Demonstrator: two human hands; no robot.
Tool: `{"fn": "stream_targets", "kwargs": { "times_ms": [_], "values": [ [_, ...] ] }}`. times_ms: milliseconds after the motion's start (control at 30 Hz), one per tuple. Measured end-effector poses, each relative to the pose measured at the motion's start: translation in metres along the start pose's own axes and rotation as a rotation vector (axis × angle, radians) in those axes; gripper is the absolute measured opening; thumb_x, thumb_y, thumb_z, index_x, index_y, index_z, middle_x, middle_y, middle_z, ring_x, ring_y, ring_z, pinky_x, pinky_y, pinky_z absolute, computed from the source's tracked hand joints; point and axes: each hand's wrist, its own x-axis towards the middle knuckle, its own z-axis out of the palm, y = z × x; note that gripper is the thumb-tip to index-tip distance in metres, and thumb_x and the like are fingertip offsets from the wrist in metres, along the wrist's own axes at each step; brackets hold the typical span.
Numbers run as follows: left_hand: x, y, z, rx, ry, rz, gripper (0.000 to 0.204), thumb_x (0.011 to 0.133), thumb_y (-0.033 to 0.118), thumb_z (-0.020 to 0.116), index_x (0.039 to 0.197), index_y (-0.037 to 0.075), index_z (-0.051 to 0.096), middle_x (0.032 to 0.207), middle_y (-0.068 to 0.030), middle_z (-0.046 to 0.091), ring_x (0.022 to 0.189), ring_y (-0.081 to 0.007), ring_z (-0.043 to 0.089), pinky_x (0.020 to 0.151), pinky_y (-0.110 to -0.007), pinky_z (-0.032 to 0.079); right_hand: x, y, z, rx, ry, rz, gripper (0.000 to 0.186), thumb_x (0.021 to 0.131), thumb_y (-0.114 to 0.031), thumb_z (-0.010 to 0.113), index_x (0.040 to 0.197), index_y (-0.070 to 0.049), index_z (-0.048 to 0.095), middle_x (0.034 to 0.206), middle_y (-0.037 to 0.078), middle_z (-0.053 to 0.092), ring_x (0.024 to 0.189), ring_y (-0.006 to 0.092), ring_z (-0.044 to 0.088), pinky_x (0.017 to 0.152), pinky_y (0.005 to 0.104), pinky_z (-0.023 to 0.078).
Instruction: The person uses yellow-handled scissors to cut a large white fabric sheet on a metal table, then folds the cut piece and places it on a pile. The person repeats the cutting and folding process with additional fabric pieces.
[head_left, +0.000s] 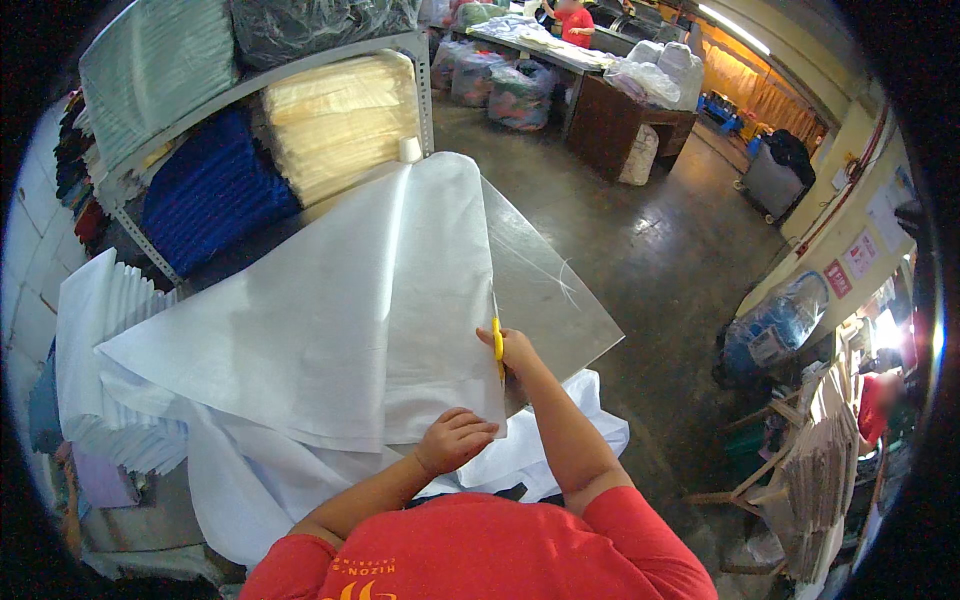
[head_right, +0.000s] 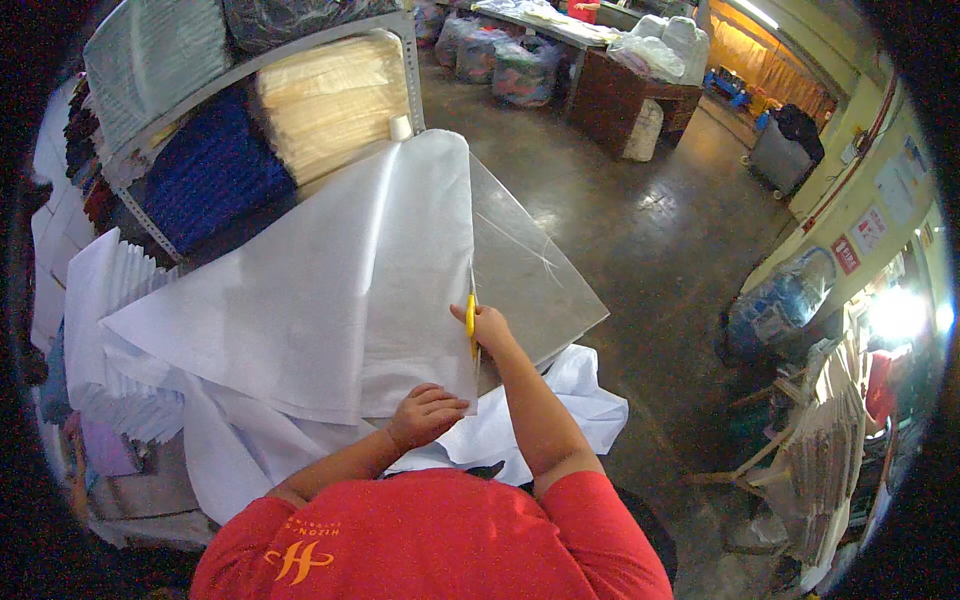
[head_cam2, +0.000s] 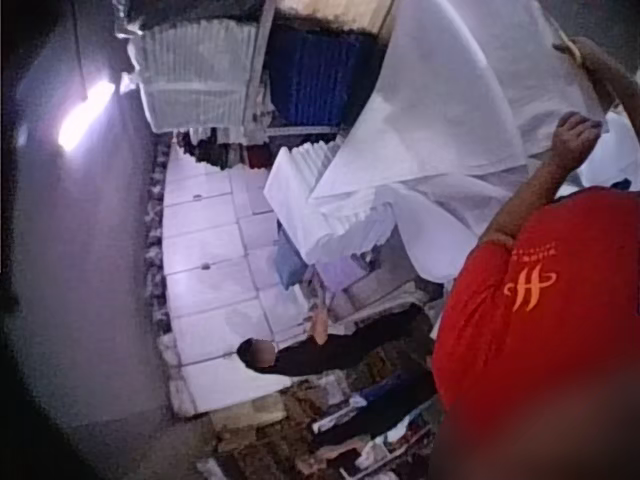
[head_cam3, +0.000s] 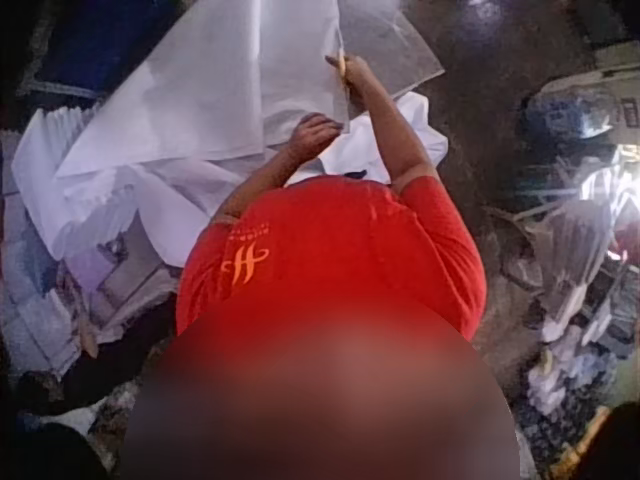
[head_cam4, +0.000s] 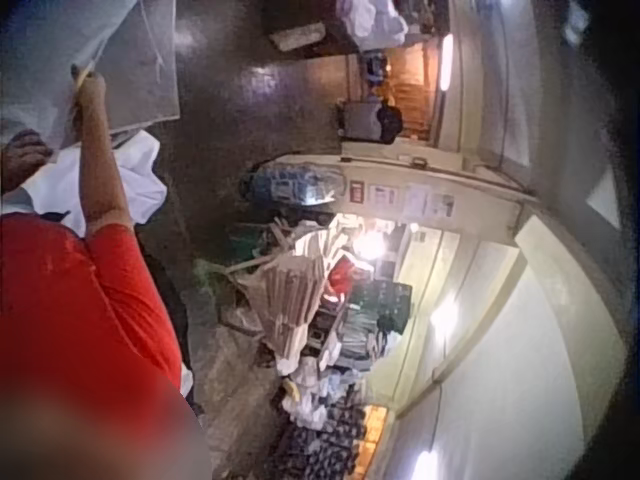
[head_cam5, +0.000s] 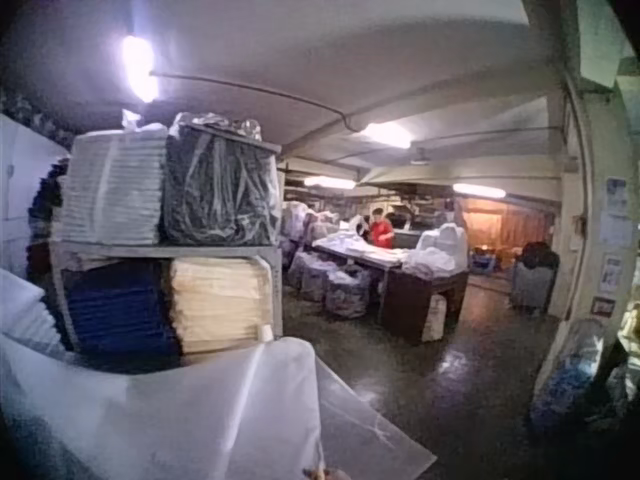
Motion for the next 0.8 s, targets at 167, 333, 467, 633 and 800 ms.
{"fn": "stream_targets", "kwargs": {
  "times_ms": [167, 333, 467, 633, 800],
  "values": [
    [-0.001, -0.001, 0.001, 0.002, 0.010, 0.016, 0.015, 0.076, 0.012, 0.071, 0.087, 0.014, 0.061, 0.101, 0.0019, 0.069, 0.091, -0.0162, 0.064, 0.086, -0.036, 0.048, -0.009, -0.003, -0.001, 0.041, 0.006, -0.001, 0.073, 0.076, -0.065, 0.062, 0.100, 0.004, 0.068, 0.087, 0.018, 0.068, 0.081, 0.0272, 0.067, 0.073, 0.0373, 0.051],
    [-0.001, -0.001, 0.001, -0.010, -0.006, 0.014, 0.016, 0.076, 0.012, 0.071, 0.088, 0.013, 0.061, 0.101, 0.0019, 0.068, 0.091, -0.0161, 0.064, 0.087, -0.036, 0.047, -0.012, -0.005, -0.003, 0.049, 0.002, 0.022, 0.070, 0.077, -0.063, 0.063, 0.098, 0.004, 0.068, 0.084, 0.017, 0.068, 0.079, 0.0252, 0.066, 0.072, 0.0362, 0.050],
    [-0.001, -0.001, 0.000, -0.037, -0.006, 0.004, 0.016, 0.076, 0.012, 0.071, 0.088, 0.013, 0.062, 0.102, 0.0015, 0.068, 0.091, -0.0162, 0.064, 0.087, -0.036, 0.047, -0.014, -0.006, -0.002, 0.073, 0.010, -0.012, 0.068, 0.078, -0.061, 0.064, 0.097, 0.004, 0.068, 0.083, 0.016, 0.068, 0.077, 0.0246, 0.066, 0.071, 0.0356, 0.050],
    [0.000, -0.001, 0.000, -0.040, -0.004, -0.002, 0.015, 0.077, 0.011, 0.071, 0.088, 0.013, 0.061, 0.100, 0.0013, 0.068, 0.091, -0.0166, 0.064, 0.087, -0.036, 0.047, -0.017, -0.008, -0.004, 0.015, 0.039, 0.003, 0.063, 0.078, -0.057, 0.066, 0.095, 0.003, 0.069, 0.083, 0.015, 0.068, 0.075, 0.0243, 0.066, 0.070, 0.0356, 0.050],
    [0.000, -0.001, 0.001, -0.072, 0.015, 0.000, 0.016, 0.076, 0.010, 0.071, 0.088, 0.013, 0.061, 0.100, 0.0004, 0.069, 0.090, -0.0177, 0.064, 0.084, -0.036, 0.048, -0.014, -0.007, -0.003, 0.024, 0.050, -0.062, 0.061, 0.079, -0.056, 0.067, 0.095, 0.003, 0.069, 0.081, 0.013, 0.068, 0.074, 0.0224, 0.065, 0.069, 0.0347, 0.050]
  ]
}}
